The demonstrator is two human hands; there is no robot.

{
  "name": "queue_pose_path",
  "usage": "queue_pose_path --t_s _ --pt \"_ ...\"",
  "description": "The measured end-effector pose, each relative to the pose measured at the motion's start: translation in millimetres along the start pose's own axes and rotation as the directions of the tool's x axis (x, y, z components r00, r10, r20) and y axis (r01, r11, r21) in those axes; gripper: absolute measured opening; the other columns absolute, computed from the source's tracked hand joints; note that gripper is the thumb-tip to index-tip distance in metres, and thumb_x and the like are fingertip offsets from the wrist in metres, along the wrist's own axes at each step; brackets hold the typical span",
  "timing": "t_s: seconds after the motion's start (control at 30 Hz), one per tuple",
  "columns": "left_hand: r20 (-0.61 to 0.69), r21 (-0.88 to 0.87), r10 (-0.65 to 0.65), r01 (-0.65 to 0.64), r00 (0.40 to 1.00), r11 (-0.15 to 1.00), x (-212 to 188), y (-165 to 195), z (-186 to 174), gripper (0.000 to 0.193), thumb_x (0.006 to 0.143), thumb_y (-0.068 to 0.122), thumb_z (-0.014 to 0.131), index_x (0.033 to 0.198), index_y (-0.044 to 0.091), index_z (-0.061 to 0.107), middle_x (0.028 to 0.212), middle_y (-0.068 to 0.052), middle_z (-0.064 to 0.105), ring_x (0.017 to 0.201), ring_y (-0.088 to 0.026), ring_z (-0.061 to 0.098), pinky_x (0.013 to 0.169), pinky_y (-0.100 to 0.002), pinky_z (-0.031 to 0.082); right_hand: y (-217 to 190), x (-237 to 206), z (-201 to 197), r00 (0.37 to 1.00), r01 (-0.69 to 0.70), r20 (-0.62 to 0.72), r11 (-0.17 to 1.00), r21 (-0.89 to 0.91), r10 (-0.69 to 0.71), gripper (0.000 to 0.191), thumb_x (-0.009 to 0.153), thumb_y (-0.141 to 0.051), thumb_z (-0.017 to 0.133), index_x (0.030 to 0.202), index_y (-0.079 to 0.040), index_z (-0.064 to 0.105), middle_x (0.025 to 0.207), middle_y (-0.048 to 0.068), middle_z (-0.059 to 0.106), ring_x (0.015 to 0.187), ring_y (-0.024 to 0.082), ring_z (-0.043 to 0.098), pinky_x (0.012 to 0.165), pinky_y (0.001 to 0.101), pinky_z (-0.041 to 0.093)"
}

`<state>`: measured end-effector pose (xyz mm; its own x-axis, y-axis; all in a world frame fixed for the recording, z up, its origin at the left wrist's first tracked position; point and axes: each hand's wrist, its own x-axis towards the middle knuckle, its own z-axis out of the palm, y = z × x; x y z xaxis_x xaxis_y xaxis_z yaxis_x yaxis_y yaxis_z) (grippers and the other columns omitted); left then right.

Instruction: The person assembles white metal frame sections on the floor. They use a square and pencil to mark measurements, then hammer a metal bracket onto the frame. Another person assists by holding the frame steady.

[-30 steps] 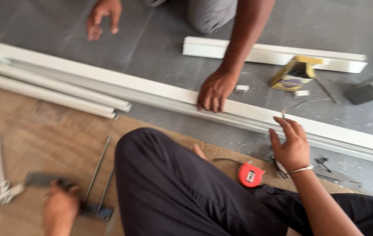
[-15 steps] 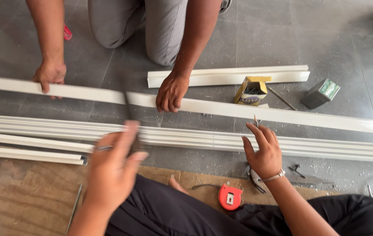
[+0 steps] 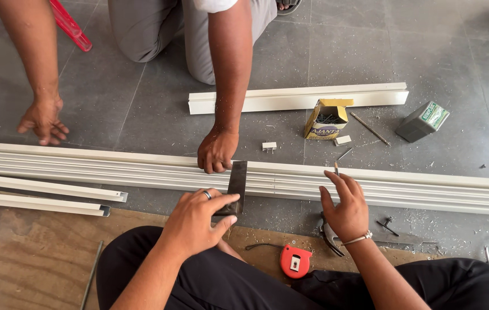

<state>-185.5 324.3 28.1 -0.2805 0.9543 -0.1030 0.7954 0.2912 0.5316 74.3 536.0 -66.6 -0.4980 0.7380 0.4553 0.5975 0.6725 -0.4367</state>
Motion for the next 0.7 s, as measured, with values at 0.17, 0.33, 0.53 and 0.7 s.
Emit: queue_pose_path --t_s 0.17,0.33,0.53,0.7 --pt "-0.134 -0.143 0.096 -0.115 0.986 0.983 7.0 -6.5 -5.9 0.040 0.085 0.045 0.071 0.111 0.015 0.077 0.094 -0.005 0.078 0.091 -0.023 0.073 0.086 -0.041 0.053 -0.5 -3.2 3.6 0.998 0.015 0.054 1.000 -0.002 -0.015 0.036 0.090 -0.022 0.074 0.124 -0.013 0.069 0.117 0.014 0.070 0.110 0.031 0.066 0.091 0.0425 0.056" --pt "-0.048 -0.225 0.170 -0.176 0.984 0.958 9.5 -6.9 -1.3 0.043 0.082 0.054 0.068 0.099 0.016 0.079 0.084 -0.004 0.080 0.080 -0.023 0.075 0.077 -0.041 0.056 -2.0 -2.2 5.0 0.998 -0.016 0.064 1.000 0.026 0.014 0.033 0.090 -0.020 0.073 0.122 -0.014 0.071 0.115 0.012 0.071 0.109 0.031 0.067 0.090 0.0421 0.056" --pt "0.124 -0.194 0.233 -0.207 0.964 0.959 7.8 1.4 11.4 0.040 0.078 0.053 0.072 0.094 0.017 0.077 0.085 -0.005 0.079 0.085 -0.025 0.075 0.082 -0.042 0.055 -7.6 -0.9 3.5 0.994 -0.045 0.100 0.996 0.073 0.038 0.029 0.093 -0.018 0.070 0.121 -0.014 0.070 0.109 0.004 0.075 0.106 0.025 0.070 0.088 0.0392 0.057" --pt "0.239 -0.123 0.088 -0.060 0.967 0.991 14.7 -0.2 17.1 0.038 0.078 0.049 0.075 0.103 0.020 0.074 0.097 -0.005 0.078 0.098 -0.026 0.073 0.089 -0.043 0.053 -6.8 -3.7 7.3 0.990 -0.063 0.134 0.995 0.077 0.053 0.027 0.093 -0.016 0.067 0.120 -0.015 0.071 0.108 0.002 0.076 0.104 0.024 0.070 0.087 0.0383 0.057"
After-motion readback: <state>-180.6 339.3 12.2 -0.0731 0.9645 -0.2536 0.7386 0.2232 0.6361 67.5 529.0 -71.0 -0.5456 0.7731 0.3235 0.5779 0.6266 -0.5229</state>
